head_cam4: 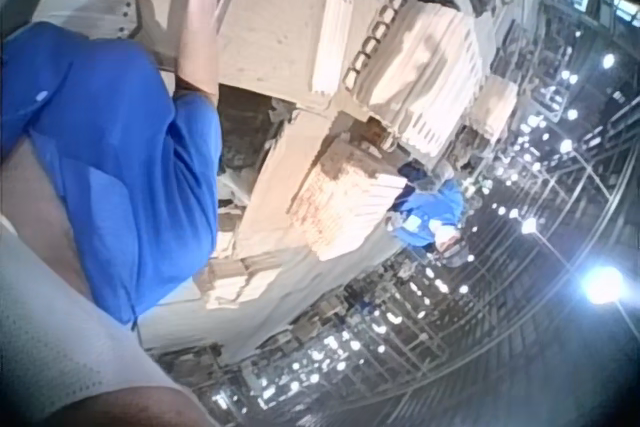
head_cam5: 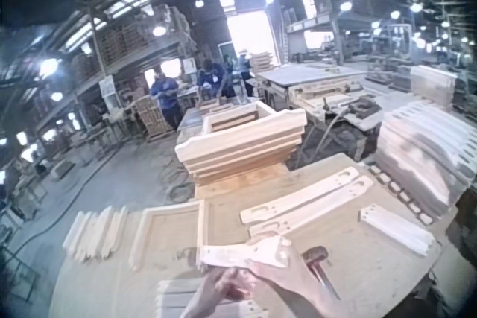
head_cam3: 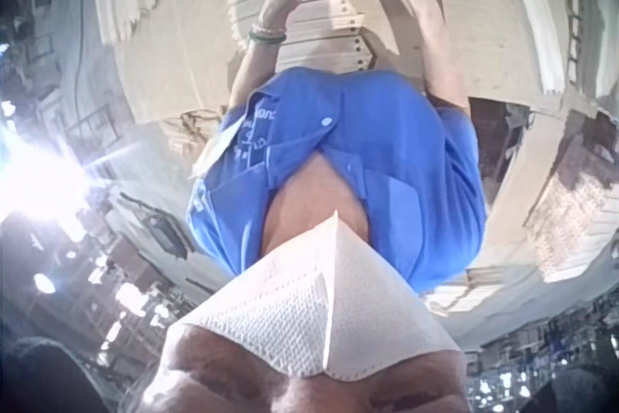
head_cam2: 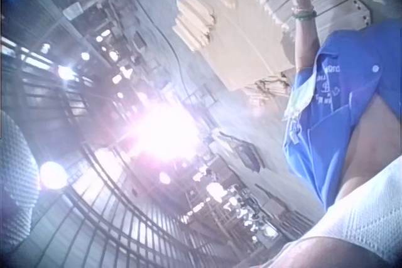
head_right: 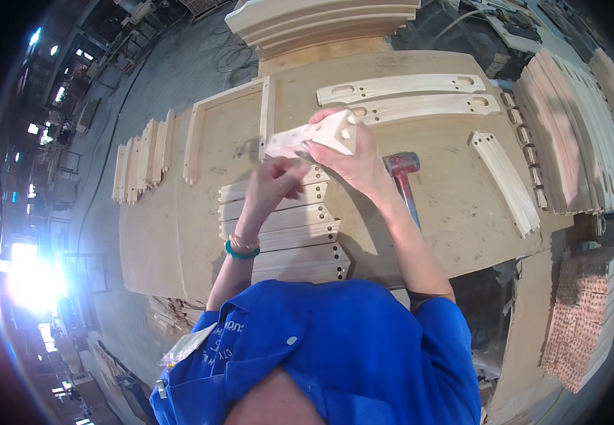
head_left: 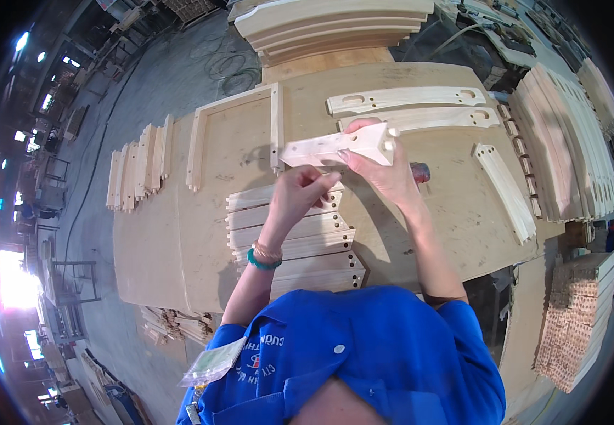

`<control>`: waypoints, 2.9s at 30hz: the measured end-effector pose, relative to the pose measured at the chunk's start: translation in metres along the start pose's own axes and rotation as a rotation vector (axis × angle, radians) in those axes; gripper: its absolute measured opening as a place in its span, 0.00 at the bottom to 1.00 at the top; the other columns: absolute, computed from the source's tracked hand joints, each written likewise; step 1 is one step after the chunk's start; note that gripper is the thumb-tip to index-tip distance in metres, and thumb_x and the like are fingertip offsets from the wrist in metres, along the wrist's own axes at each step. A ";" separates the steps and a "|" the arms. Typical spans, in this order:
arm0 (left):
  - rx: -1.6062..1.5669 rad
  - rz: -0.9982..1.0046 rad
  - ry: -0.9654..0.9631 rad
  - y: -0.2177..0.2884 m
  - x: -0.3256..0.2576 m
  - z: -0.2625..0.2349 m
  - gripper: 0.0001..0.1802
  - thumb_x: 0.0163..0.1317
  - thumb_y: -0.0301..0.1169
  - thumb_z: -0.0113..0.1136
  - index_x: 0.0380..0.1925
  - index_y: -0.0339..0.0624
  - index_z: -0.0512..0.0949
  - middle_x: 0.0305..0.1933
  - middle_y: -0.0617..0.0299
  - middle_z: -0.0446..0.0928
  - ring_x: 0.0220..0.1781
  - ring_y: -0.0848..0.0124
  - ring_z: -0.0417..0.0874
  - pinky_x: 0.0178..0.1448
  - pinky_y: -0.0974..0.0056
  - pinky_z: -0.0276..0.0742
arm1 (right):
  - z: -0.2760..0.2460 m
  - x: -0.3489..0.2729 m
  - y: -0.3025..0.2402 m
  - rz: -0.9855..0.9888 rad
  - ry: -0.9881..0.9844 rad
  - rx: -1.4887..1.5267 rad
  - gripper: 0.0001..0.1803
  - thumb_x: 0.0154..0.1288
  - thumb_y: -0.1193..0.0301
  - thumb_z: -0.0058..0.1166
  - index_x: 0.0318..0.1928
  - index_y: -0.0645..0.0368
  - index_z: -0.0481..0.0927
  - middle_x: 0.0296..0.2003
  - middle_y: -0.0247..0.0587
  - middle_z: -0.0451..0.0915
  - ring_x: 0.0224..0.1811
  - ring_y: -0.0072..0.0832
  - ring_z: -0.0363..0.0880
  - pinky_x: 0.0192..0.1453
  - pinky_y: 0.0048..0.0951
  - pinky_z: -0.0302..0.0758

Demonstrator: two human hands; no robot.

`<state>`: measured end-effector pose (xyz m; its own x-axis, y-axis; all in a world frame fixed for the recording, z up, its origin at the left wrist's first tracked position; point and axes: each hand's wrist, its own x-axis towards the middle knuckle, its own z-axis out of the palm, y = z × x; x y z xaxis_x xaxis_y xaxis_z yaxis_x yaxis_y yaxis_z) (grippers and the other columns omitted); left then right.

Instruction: The person assembles wooden chair frames by hand, using a rubber mallet to tap dowels and slats into place. They repeatedly pick up frame pieces and slats, align them, and hammer them together on a workbench in a factory setting.

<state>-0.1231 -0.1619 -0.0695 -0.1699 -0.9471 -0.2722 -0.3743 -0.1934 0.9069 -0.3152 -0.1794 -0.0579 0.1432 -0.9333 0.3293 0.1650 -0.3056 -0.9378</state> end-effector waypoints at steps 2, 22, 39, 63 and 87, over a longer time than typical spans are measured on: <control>0.482 0.358 0.281 0.013 -0.007 -0.001 0.23 0.57 0.41 0.67 0.48 0.42 0.73 0.35 0.60 0.81 0.32 0.67 0.84 0.36 0.63 0.80 | 0.001 0.007 -0.016 -0.047 -0.060 -0.203 0.18 0.52 0.73 0.66 0.44 0.59 0.76 0.39 0.33 0.77 0.41 0.22 0.75 0.46 0.27 0.74; -0.405 0.315 -0.040 -0.042 0.023 -0.041 0.21 0.63 0.23 0.56 0.55 0.40 0.63 0.66 0.47 0.64 0.64 0.61 0.72 0.62 0.56 0.75 | -0.098 -0.094 0.026 0.397 0.174 -0.101 0.16 0.65 0.74 0.51 0.52 0.62 0.75 0.44 0.40 0.77 0.38 0.18 0.75 0.40 0.23 0.77; -0.145 0.288 0.241 -0.052 0.023 -0.018 0.15 0.64 0.31 0.60 0.47 0.37 0.72 0.47 0.58 0.76 0.47 0.74 0.79 0.51 0.67 0.80 | -0.115 -0.134 0.044 0.289 0.272 -0.793 0.20 0.60 0.69 0.61 0.52 0.59 0.74 0.40 0.44 0.77 0.35 0.31 0.78 0.39 0.30 0.77; 0.446 0.420 0.263 0.008 0.025 0.024 0.33 0.54 0.40 0.65 0.52 0.35 0.60 0.39 0.43 0.79 0.43 0.46 0.82 0.48 0.47 0.75 | -0.032 0.017 -0.156 -0.494 -0.057 -0.800 0.23 0.72 0.51 0.43 0.44 0.60 0.75 0.19 0.28 0.68 0.18 0.16 0.66 0.20 0.20 0.61; 0.656 0.433 -0.030 -0.083 0.055 -0.019 0.28 0.52 0.48 0.66 0.49 0.44 0.76 0.46 0.56 0.80 0.52 0.56 0.80 0.54 0.54 0.75 | 0.039 0.001 -0.036 0.303 0.104 -0.354 0.33 0.50 0.56 0.72 0.51 0.63 0.76 0.19 0.21 0.67 0.16 0.10 0.61 0.19 0.17 0.56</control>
<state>-0.0837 -0.2029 -0.1538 -0.4449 -0.8945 0.0453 -0.7294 0.3912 0.5612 -0.2834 -0.1616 -0.0193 0.0326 -0.9987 0.0394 -0.2142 -0.0455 -0.9757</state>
